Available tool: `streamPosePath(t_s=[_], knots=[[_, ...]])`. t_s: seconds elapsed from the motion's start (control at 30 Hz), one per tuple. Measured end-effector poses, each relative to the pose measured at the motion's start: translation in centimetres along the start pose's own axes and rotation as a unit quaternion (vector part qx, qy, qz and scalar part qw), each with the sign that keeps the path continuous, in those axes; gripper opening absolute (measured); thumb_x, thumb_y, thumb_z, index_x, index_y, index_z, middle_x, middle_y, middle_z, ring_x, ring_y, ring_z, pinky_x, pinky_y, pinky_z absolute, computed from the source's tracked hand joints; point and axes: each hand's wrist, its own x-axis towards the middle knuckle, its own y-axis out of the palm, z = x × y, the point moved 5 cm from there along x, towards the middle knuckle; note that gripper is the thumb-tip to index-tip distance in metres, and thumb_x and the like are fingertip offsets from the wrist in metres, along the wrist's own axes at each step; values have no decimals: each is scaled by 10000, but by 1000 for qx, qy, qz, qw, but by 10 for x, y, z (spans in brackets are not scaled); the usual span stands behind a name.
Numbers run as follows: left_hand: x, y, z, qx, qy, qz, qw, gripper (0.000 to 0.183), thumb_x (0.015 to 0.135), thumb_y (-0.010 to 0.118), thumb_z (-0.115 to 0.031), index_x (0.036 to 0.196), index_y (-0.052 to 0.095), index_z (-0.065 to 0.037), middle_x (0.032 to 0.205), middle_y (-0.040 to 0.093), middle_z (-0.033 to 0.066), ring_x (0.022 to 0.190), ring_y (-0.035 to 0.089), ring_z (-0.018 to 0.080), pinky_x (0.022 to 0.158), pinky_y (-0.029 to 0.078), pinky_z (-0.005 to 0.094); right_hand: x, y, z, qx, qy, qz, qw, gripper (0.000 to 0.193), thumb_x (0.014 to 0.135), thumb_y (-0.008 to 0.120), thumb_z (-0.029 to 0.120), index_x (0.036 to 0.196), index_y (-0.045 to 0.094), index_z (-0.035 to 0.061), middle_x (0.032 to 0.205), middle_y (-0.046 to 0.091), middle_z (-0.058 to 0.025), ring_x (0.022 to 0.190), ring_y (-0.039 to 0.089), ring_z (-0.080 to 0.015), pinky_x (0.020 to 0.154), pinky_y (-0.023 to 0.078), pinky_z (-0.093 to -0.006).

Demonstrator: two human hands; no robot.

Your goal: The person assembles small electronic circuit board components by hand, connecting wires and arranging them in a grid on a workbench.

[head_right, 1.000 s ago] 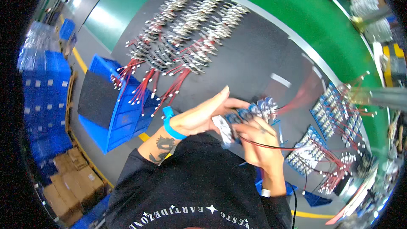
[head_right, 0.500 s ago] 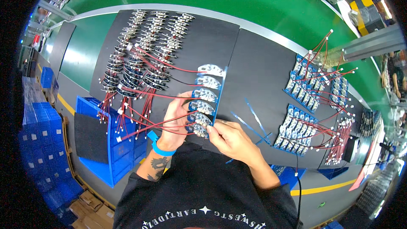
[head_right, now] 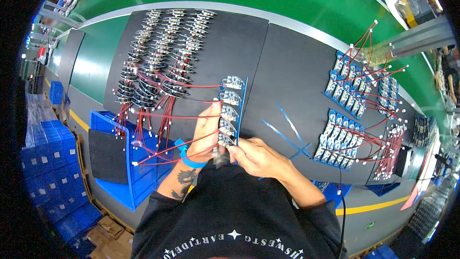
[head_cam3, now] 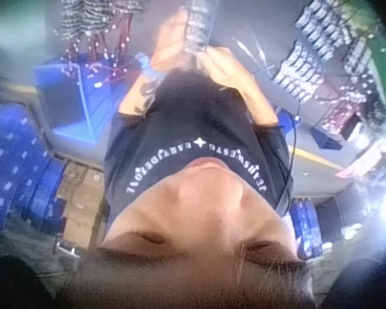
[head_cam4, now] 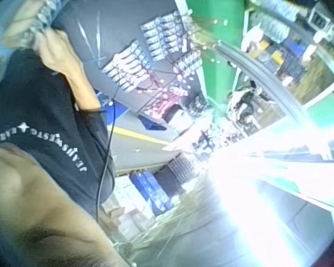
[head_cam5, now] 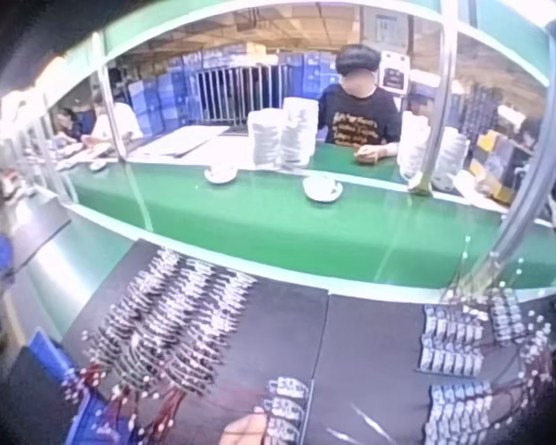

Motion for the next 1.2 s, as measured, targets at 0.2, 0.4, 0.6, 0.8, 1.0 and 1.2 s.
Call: streamPosePath(t_s=[0.2, 0.4, 0.6, 0.8, 1.0, 1.2], knots=[[-8, 0, -14, 280, 139, -19, 950, 180, 954, 501, -100, 1094, 572, -12, 938, 641, 27, 747, 592, 63, 623, 486, 191, 4, -11, 12, -35, -9, -86, 996, 175, 952, 518, 135, 833, 543, 9, 631, 568, -93, 527, 564, -240, 516, 447, -345], [3, -7, -10, 314, 123, 24, 941, 201, 905, 532, -68, 1072, 603, 18, 955, 645, 70, 804, 610, 117, 685, 498, 244, 6, -25, 8, 0, 36, -168, 985, 285, 983, 469, 177, 764, 506, -2, 539, 513, -85, 466, 526, -195, 468, 411, -333], [16, 3, 11, 43, -68, -57, 995, 406, 993, 443, -391, 841, 584, -42, 639, 577, 17, 484, 552, 77, 426, 436, 209, 0, -25, -18, 188, 8, -234, 954, 430, 1035, 329, 244, 729, 531, 18, 630, 554, -62, 538, 526, -118, 517, 432, -254], [37, -2, -33, 325, 179, -201, 907, 389, 971, 529, -312, 706, 524, -27, 514, 487, -6, 414, 428, 45, 359, 330, 242, -20, -52, -39, 187, 48, -358, 913, 470, 1037, 305, 286, 702, 499, 19, 611, 526, -77, 534, 504, -119, 507, 421, -249], [31, 3, -47, 488, 319, -204, 786, 301, 955, 551, -180, 714, 513, -4, 522, 459, 6, 491, 401, 41, 437, 336, 264, -12, -84, -51, 123, 25, -424, 897, 464, 1029, 352, 330, 724, 513, 19, 584, 493, -41, 491, 501, -104, 472, 415, -243], [-5, 8, -28, 611, 426, -86, 662, 223, 802, 697, -125, 699, 535, -11, 755, 539, 112, 661, 496, 257, 578, 397, 354, -12, -82, -49, 126, 16, -422, 898, 460, 1032, 350, 308, 708, 506, 22, 581, 483, -37, 489, 491, -99, 469, 407, -237]])
